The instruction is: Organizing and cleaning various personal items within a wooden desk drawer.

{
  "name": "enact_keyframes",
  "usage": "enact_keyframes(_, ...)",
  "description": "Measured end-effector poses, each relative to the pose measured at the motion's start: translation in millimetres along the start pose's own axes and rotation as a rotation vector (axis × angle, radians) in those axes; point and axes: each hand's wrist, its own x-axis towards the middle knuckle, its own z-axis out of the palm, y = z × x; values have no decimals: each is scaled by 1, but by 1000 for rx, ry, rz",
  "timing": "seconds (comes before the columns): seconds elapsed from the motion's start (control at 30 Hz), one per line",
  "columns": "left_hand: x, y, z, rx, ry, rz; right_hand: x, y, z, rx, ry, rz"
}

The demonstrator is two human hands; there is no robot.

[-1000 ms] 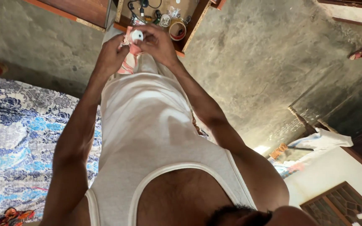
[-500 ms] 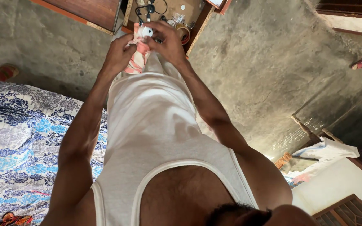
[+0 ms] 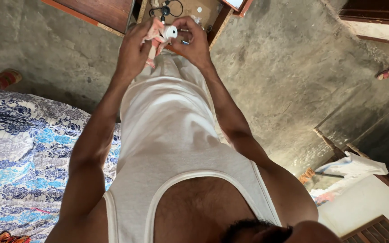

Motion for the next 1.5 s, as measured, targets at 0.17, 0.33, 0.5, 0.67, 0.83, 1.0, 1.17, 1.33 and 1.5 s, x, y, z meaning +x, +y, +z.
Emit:
enact_keyframes(0.17, 9, 12, 6, 219, -55, 202, -2, -31, 8, -34, -39, -81)
enact_keyframes(0.33, 20, 29, -1, 182, -138, 160, -6, -27, 8, -33, 108, -116)
enact_keyframes(0.5, 25, 30, -11, 144, -161, 171, -5, -54, 15, -75, 143, -140)
enact_keyframes(0.67, 30, 24, -12, 108, -194, 177, -1, -52, 9, -150, 35, -158)
enact_keyframes(0.83, 33, 32, -14, 12, -214, 118, 0, -43, 12, -63, 127, -165)
enact_keyframes(1.0, 36, 39, -11, 4, -233, 83, -3, -49, 11, 0, 171, -124)
enact_keyframes(1.17, 36, 41, 1, -36, -237, 92, -14, -57, 10, 3, 144, -88)
enact_keyframes(1.33, 40, 34, 9, -46, -230, 58, -16, -64, 3, -158, 135, -197)
enact_keyframes(1.5, 42, 30, 12, -37, -235, 36, -12, -64, -11, -266, 166, -198)
